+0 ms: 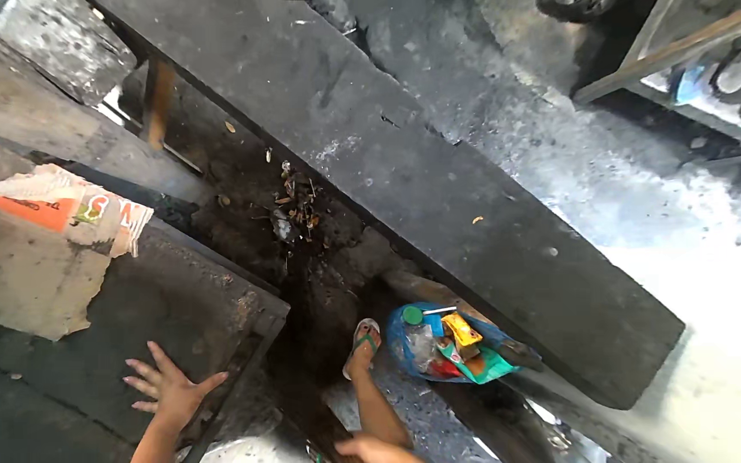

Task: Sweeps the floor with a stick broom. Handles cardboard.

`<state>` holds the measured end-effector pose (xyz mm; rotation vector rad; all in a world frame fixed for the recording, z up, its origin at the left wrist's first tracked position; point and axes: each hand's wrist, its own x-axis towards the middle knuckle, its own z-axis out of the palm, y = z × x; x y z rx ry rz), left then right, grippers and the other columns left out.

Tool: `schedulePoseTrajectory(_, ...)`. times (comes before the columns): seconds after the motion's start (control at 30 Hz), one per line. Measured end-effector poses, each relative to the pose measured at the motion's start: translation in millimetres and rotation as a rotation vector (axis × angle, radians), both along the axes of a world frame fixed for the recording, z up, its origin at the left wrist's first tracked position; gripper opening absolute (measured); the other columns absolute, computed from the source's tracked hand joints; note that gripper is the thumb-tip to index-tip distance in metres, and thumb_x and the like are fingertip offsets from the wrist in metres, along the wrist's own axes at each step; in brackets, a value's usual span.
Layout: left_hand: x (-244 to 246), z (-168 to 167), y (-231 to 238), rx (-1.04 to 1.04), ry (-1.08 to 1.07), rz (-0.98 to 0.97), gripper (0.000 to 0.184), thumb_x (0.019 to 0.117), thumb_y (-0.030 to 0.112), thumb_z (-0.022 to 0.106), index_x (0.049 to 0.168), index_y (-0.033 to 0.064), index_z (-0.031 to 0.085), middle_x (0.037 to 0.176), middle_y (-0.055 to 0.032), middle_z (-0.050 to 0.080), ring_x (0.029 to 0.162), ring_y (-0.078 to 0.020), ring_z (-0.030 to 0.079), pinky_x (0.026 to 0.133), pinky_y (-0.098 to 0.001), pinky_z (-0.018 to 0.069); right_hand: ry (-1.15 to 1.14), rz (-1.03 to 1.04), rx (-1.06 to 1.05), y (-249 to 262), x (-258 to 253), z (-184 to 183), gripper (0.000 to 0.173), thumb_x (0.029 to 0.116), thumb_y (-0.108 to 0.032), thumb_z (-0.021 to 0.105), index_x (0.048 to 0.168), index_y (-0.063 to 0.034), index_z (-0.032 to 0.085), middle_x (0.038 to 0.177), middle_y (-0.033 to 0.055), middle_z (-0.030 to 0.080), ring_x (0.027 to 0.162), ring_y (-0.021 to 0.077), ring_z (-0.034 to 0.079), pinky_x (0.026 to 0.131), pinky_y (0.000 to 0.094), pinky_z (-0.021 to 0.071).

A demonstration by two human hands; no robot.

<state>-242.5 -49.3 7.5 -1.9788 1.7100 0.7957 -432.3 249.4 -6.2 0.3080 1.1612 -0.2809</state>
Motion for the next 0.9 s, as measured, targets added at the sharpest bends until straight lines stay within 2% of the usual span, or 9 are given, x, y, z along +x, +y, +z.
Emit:
schedulePoseTrajectory(0.07, 1.4, -0.6, -2.5, -0.003, 0.003, -0.002, 0.161, 0.055, 0.039, 0.101, 0.163, 0.013, -0.017, 0.16, -0.0276, -0.036, 0.146, -0.0576, -0.028, 0.105, -0.0868, -0.0054, 0.103, -0.008, -0.098, -42.0, -29.6, -18.7, 0.046, 0.1053, -0.028, 0.056, 0.136, 0.0049, 0.057, 0.132, 0.0231, 0.063, 0.123, 0.031, 0.06, 0.107, 0.0498, 0.0463)
schedulePoseTrajectory(0.1, 4.4, -2.0, -2.6, -0.005, 0.01, -0.002, 0.162, 0.0543, 0.038, 0.101, 0.163, 0.0136, -0.017, 0.16, -0.0271, -0.037, 0.146, -0.0574, -0.029, 0.105, -0.0869, -0.0068, 0.149, -0.085, -0.13, -65.2, -53.8, -27.6, 0.042, 0.107, -0.026, 0.053, 0.133, 0.0059, 0.059, 0.125, 0.0221, 0.066, 0.115, 0.0288, 0.064, 0.102, 0.0459, 0.0501)
schedulePoseTrajectory(0.17, 6.4, -4.7, 0.3, -0.008, 0.012, 0.003, 0.162, 0.0537, 0.037, 0.102, 0.163, 0.0146, -0.016, 0.16, -0.0269, -0.036, 0.146, -0.0575, -0.029, 0.104, -0.0874, -0.0068, 0.128, -0.377, -0.072, -106.4, -101.2, -36.7, 0.038, 0.1117, -0.03, 0.038, 0.121, 0.0018, 0.057, 0.091, 0.0121, 0.068, 0.076, 0.0183, 0.069, 0.07, 0.0328, 0.0592)
schedulePoseTrajectory(0.3, 1.5, -2.2, 0.0, 0.0, -0.015, -0.001, 0.16, 0.0561, 0.038, 0.101, 0.163, 0.0149, -0.017, 0.16, -0.0281, -0.035, 0.147, -0.057, -0.026, 0.105, -0.0872, -0.0027, 0.008, -0.637, -0.059, -142.0, -146.1, 2.3, 0.054, 0.1125, -0.044, 0.021, 0.115, -0.0013, 0.055, 0.08, 0.0108, 0.065, 0.064, 0.0184, 0.067, 0.06, 0.03, 0.0573)
schedulePoseTrajectory(0.4, 3.4, -6.2, 1.7, -0.012, 0.002, -0.014, 0.161, 0.0552, 0.042, 0.1, 0.163, 0.0132, -0.016, 0.16, -0.0287, -0.035, 0.147, -0.0578, -0.026, 0.105, -0.0875, -0.0021, 0.157, -0.634, -0.058, -110.2, -112.8, 43.9, 0.047, 0.1142, -0.035, 0.023, 0.13, -0.0004, 0.05, 0.092, 0.0123, 0.067, 0.066, 0.0189, 0.066, 0.061, 0.0327, 0.058)
schedulePoseTrajectory(0.5, -0.4, -2.7, 0.4, 0.006, 0.008, -0.002, 0.16, 0.0565, 0.041, 0.1, 0.163, 0.0135, -0.016, 0.159, -0.0282, -0.036, 0.146, -0.0578, -0.028, 0.105, -0.0875, -0.0035, 0.189, -0.553, 0.046, -75.8, -67.6, 69.9, 0.046, 0.1138, -0.028, 0.029, 0.155, -0.0087, 0.03, 0.098, 0.0142, 0.067, 0.068, 0.0218, 0.067, 0.062, 0.0357, 0.0575)
schedulePoseTrajectory(0.67, 3.0, -3.1, 2.9, -0.004, 0.022, -0.011, 0.161, 0.0538, 0.044, 0.1, 0.163, 0.0114, -0.014, 0.16, -0.029, -0.035, 0.146, -0.0584, -0.027, 0.105, -0.0873, -0.0028, 0.025, -0.414, -0.031, -90.1, -68.0, 21.3, 0.035, 0.1111, -0.031, 0.039, 0.125, -0.003, 0.055, 0.084, 0.0076, 0.067, 0.069, 0.0154, 0.066, 0.064, 0.0297, 0.0575)
schedulePoseTrajectory(0.8, 0.5, -4.0, 1.3, -0.016, 0.018, 0.0, 0.162, 0.0526, 0.042, 0.101, 0.164, 0.0121, -0.013, 0.16, -0.0287, -0.036, 0.146, -0.0572, -0.028, 0.105, -0.0869, -0.004, 0.183, -0.614, -0.246, -170.0, -127.5, 3.8, 0.027, 0.1086, -0.022, 0.042, 0.115, -0.0022, 0.058, 0.089, 0.0067, 0.064, 0.076, 0.0128, 0.064, 0.07, 0.028, 0.0554)
schedulePoseTrajectory(0.9, -0.7, -2.7, 2.8, 0.001, -0.004, 0.006, 0.162, 0.053, 0.042, 0.101, 0.164, 0.0143, -0.015, 0.16, -0.0283, -0.036, 0.146, -0.0573, -0.027, 0.105, -0.0873, -0.0024, 0.098, -0.688, -0.26, -198.8, -163.4, 11.9, 0.037, 0.1109, -0.031, 0.031, 0.106, -0.0055, 0.057, 0.079, 0.0073, 0.066, 0.067, 0.0136, 0.068, 0.06, 0.0254, 0.0578)
